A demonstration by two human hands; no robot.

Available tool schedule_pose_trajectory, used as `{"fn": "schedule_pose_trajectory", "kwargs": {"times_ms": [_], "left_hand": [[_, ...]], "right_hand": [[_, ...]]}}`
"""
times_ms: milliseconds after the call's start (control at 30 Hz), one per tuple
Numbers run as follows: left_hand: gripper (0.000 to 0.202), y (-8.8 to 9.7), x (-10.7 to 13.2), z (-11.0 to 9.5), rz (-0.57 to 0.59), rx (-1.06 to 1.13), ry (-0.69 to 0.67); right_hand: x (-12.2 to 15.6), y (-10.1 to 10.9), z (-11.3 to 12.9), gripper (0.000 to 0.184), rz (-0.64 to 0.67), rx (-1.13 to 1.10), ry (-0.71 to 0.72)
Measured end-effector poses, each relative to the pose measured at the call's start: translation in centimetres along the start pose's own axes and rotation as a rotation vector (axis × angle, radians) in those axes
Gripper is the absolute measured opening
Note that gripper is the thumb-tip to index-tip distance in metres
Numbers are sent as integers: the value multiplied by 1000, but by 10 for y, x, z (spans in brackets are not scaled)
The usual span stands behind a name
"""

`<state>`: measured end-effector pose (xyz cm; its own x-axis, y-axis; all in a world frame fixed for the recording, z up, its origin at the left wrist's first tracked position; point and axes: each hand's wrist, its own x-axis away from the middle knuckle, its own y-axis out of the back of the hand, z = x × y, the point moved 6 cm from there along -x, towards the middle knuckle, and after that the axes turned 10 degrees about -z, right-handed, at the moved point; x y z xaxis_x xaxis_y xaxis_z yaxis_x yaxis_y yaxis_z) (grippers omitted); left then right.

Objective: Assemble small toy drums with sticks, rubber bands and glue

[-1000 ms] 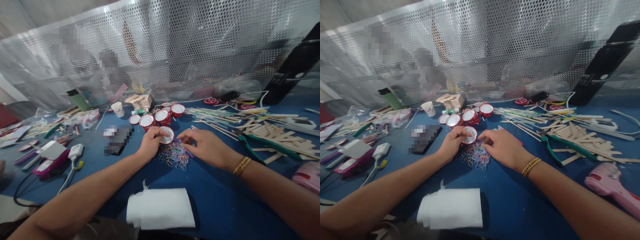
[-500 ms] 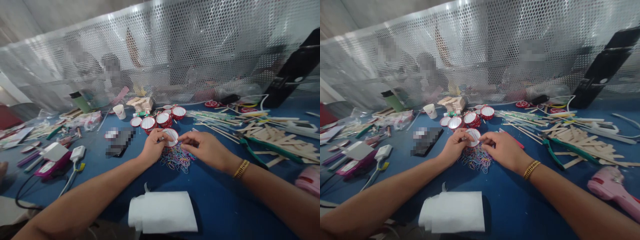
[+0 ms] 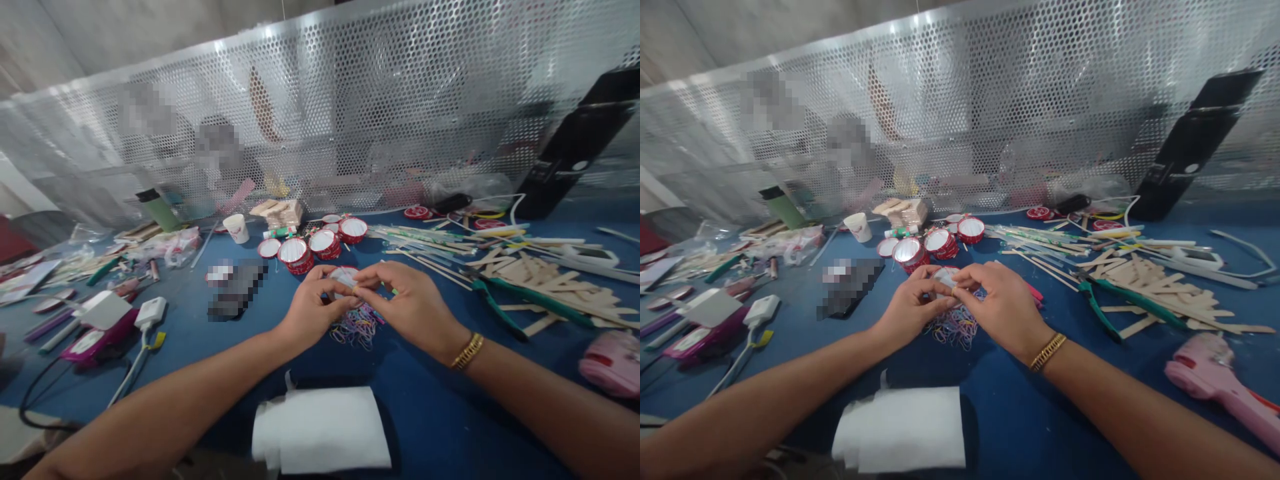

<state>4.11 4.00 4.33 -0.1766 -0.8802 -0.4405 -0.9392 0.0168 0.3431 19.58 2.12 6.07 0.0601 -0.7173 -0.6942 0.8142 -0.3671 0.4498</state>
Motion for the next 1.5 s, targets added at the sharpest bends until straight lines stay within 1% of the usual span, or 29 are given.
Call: {"fn": "schedule_pose_trajectory", "kwargs": {"times_ms": [67,133,233,367,467,533,600,667,733,767,833,900,967,1000,1033,1067,1100,1167,1200,1233,1267,1333,1433,1500], "left_hand": [[9,2,-1,-2,-21,-34,-27],[11,6,-3,-4,-47,-72,-54],[10,10,-3,-9,-84,-113,-96],[8,15,-3,-16,-137,-160,-171],[11,19,-8,-16,-185,-190,-190],[11,22,-13,-11,-209,-198,-156],[11,25,-19,-4,-205,-205,-112],[12,25,-22,0,-184,-208,-81],[12,23,-22,2,-153,-199,-70],[12,21,-21,1,-132,-183,-72],[10,16,-16,-2,-84,-134,-87],[8,12,-12,-5,-47,-75,-102],[3,10,-10,-4,-34,-27,-92],[4,11,-10,-1,-38,-3,-69],[8,11,-12,3,-47,27,-32],[12,12,-13,8,-56,64,14],[16,13,-15,14,-71,109,63],[26,15,-17,24,-97,184,150],[31,16,-18,27,-112,203,180],[35,16,-18,29,-123,209,203],[37,16,-18,30,-131,205,219],[34,14,-16,29,-120,187,244],[24,8,-10,23,-74,176,256],[24,4,-6,19,-40,195,256]], "right_hand": [[0,1,2,10,-16,2,14],[0,2,4,15,-17,5,17],[3,-1,7,20,30,19,0],[7,-2,15,10,93,98,2],[6,2,22,9,111,101,12],[5,5,29,9,136,1,28],[5,5,36,10,212,-194,1],[9,1,41,11,334,-420,-86],[15,-6,44,12,441,-589,-184],[17,-10,44,15,478,-638,-218],[20,-16,39,27,486,-675,-260],[18,-20,28,36,462,-631,-279],[11,-15,15,42,375,-580,-274],[5,-9,9,48,308,-552,-251],[-2,-1,4,52,217,-502,-189],[-9,9,1,54,129,-416,-97],[-13,16,0,58,72,-304,17],[-16,19,-1,64,52,1,215],[-15,16,-5,69,62,133,251],[-14,12,-8,77,72,208,261],[-11,6,-11,85,99,232,263],[-3,-7,-13,94,160,215,253],[5,-17,-8,96,158,161,246],[8,-18,-3,94,144,148,236]]}}
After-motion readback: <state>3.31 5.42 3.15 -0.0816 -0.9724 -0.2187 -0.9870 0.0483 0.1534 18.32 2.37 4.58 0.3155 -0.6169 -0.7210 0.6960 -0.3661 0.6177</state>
